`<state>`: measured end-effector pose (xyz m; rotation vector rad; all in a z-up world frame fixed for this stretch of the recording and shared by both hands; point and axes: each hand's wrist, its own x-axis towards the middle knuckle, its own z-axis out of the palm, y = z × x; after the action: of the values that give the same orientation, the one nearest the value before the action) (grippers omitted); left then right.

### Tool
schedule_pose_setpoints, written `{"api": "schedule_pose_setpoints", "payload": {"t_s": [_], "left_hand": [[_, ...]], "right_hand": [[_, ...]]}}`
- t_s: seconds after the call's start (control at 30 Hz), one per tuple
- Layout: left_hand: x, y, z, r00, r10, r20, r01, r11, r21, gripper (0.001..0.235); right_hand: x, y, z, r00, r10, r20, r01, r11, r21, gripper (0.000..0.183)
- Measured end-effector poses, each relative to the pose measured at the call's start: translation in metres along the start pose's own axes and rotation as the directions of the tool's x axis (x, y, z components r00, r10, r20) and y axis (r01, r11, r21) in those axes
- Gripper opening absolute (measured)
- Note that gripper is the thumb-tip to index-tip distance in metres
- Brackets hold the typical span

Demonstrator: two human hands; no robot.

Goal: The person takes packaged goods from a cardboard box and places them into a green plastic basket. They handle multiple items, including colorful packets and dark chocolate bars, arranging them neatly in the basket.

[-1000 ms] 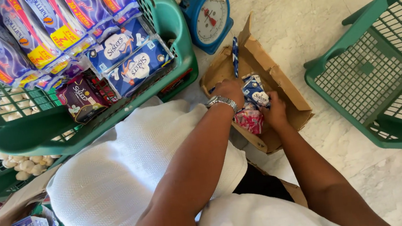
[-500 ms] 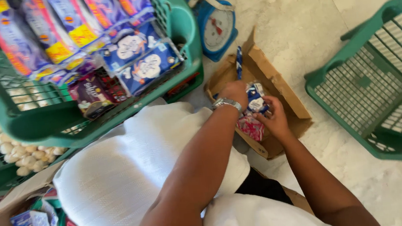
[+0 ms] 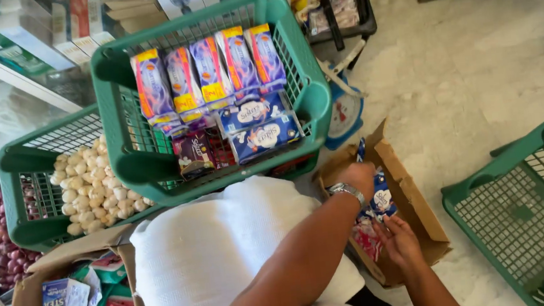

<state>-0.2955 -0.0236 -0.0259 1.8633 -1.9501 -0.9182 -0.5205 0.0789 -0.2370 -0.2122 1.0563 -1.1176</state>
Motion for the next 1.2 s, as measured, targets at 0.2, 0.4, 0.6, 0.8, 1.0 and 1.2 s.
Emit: {"api": "schedule_pose_setpoints", "payload": {"t_s": [0.2,0.4,0.6,0.8,1.0,1.2], "left_hand": [[-0.022,0.025,-0.051,0.997,-0.074,-0.022,0.076,0.993,0.093,0.021],[-0.029,0.028,-0.058,0.999,-0.017,-0.039,0.022,0.991,0.131,0.017],[-0.028,0.041,-0.026,0.984,0.065,-0.164,-0.008,0.945,0.326,0.019],[-0.071,0.037,-0.117,0.938,0.302,-0.172,-0.244,0.924,0.293,0.018],[-0.099,-0.027,-0.204,0.904,0.221,-0.366,-0.223,0.974,0.036,0.019],[-0.105,-0.098,-0.251,0.864,0.108,-0.492,-0.167,0.983,-0.078,0.017]], "right_hand": [[-0.040,-0.011,0.041,0.983,-0.027,-0.179,0.014,0.997,-0.073,0.021],[-0.051,-0.015,0.059,0.970,-0.105,-0.220,0.089,0.993,-0.084,0.024],[-0.056,-0.014,0.078,0.985,-0.116,-0.130,0.106,0.991,-0.088,0.022],[-0.096,-0.028,0.145,0.985,-0.166,-0.045,0.160,0.981,-0.114,0.022],[-0.136,-0.046,0.220,0.957,-0.247,0.150,0.268,0.954,-0.135,0.023],[-0.183,-0.066,0.316,0.915,-0.224,0.335,0.315,0.917,-0.246,0.034]]}}
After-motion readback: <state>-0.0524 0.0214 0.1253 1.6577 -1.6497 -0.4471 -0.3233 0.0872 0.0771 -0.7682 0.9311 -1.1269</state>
